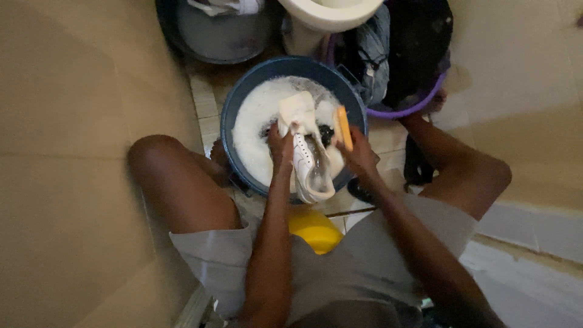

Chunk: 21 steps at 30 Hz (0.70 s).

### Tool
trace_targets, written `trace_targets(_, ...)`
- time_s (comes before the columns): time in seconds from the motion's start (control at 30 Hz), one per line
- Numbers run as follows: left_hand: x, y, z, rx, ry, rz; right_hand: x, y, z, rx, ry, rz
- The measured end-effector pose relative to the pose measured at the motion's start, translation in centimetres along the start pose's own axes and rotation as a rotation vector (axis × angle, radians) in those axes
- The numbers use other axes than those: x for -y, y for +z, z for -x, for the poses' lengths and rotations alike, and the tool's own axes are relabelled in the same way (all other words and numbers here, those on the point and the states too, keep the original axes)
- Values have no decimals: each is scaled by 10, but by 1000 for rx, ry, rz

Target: A person is hand-washing a white sneaker in a basin of soapy water using a scrubbing brush.

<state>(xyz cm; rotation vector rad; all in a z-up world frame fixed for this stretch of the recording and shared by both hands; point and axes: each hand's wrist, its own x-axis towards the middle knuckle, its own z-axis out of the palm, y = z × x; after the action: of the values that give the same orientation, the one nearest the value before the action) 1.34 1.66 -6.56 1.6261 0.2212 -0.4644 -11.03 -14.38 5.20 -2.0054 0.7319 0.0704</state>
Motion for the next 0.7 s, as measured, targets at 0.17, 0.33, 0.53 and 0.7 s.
trace_targets(0.17,12,0,5,-133,-385,-131,-32,30,24,154,79,79)
trace_targets(0.33,-24,-12,21,178,-303,301,-33,24,5,38,106,11)
trace_targets(0.53,-18,9,32,511,-110,663,-90,32,-46,46,123,-738)
trace_targets(0.7,-45,5,33,239,254,305,-59,27,-20,1,66,-707)
